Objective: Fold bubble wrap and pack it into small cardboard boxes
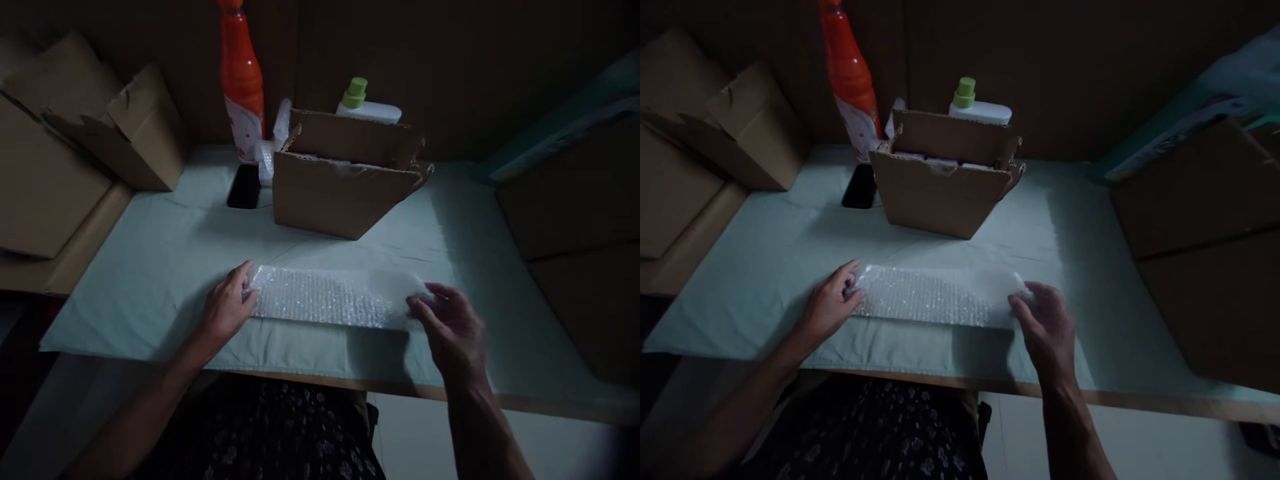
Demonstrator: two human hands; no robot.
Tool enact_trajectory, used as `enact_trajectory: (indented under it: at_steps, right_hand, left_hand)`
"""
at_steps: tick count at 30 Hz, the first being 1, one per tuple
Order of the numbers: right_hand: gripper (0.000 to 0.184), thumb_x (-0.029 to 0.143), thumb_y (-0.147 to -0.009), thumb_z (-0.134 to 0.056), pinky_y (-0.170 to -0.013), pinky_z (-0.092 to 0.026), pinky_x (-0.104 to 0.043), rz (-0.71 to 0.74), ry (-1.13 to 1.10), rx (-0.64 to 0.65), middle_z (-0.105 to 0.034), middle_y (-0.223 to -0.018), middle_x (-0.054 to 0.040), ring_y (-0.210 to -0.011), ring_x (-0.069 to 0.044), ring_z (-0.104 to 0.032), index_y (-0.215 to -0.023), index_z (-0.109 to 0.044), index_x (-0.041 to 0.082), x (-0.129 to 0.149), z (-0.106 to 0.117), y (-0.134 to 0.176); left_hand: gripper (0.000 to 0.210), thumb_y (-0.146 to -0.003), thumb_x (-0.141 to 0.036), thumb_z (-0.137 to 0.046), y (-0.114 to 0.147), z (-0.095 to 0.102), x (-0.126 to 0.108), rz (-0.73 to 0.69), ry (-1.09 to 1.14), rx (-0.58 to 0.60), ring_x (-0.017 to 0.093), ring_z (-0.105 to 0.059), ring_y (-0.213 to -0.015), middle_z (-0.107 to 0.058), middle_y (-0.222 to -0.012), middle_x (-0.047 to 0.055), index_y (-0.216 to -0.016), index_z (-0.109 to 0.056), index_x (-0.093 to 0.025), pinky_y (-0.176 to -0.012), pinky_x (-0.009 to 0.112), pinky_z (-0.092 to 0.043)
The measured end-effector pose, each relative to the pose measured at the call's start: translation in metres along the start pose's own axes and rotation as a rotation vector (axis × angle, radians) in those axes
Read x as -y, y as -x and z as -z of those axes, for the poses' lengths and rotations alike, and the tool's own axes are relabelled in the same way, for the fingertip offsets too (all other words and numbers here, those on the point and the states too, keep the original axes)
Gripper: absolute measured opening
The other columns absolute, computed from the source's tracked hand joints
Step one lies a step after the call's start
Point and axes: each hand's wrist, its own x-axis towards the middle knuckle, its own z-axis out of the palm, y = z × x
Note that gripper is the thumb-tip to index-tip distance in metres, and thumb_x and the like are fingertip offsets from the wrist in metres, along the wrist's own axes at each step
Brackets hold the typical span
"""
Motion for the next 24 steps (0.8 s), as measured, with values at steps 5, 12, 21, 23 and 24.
enact_trajectory:
  at_steps: [5, 12, 21, 23, 24]
  right_hand:
    - [0.055, 0.051, -0.081, -0.071, -0.069, -0.056, -0.039, 0.107, 0.286, -0.143, -0.073, -0.092, -0.0069, -0.071, -0.022, -0.069, -0.126, -0.064, 0.021, 0.029, 0.016, -0.005]
    - [0.056, 0.032, -0.093, -0.062, -0.062, -0.057, -0.029, 0.502, 0.092, 0.247, -0.075, -0.097, -0.0041, -0.065, -0.015, -0.067, -0.146, -0.045, 0.022, 0.088, -0.062, 0.036]
    - [0.028, 0.027, -0.097, -0.062, -0.081, -0.058, -0.038, 0.586, 0.17, 0.311, -0.073, -0.114, -0.0087, -0.087, -0.02, -0.071, -0.124, -0.064, 0.022, 0.077, -0.068, 0.028]
    - [0.026, 0.026, -0.096, -0.061, -0.082, -0.058, -0.041, 0.643, 0.317, 0.304, -0.072, -0.118, -0.012, -0.092, -0.024, -0.071, -0.12, -0.067, 0.019, 0.066, -0.075, 0.023]
    - [0.025, 0.025, -0.095, -0.06, -0.082, -0.058, -0.042, 0.667, 0.392, 0.314, -0.072, -0.118, -0.0129, -0.094, -0.025, -0.07, -0.118, -0.068, 0.018, 0.061, -0.081, 0.021]
  left_hand:
    - [0.046, -0.081, -0.026, -0.062, -0.004, -0.003, -0.027, -0.059, 0.173, -0.113, 0.018, -0.062, -0.082, -0.064, -0.105, 0.008, -0.126, -0.062, -0.018, -0.081, 0.035, -0.054]
    - [0.069, -0.084, -0.056, -0.062, -0.002, -0.008, -0.065, 0.165, 0.968, 0.412, 0.018, -0.066, -0.079, -0.067, -0.109, 0.012, -0.137, -0.05, -0.013, -0.057, 0.024, -0.049]
    - [0.042, -0.08, -0.022, -0.06, -0.023, -0.016, -0.042, 0.131, 0.474, 0.245, 0.018, -0.064, -0.078, -0.07, -0.091, 0.004, -0.12, -0.064, -0.012, -0.074, 0.028, -0.05]
    - [0.049, -0.081, -0.02, -0.061, -0.027, -0.012, -0.039, 0.091, 0.252, 0.229, 0.02, -0.066, -0.082, -0.072, -0.096, 0.006, -0.131, -0.06, -0.013, -0.076, 0.03, -0.051]
    - [0.052, -0.083, -0.02, -0.061, -0.029, -0.011, -0.038, 0.074, 0.141, 0.224, 0.022, -0.067, -0.084, -0.073, -0.099, 0.007, -0.135, -0.058, -0.014, -0.078, 0.031, -0.051]
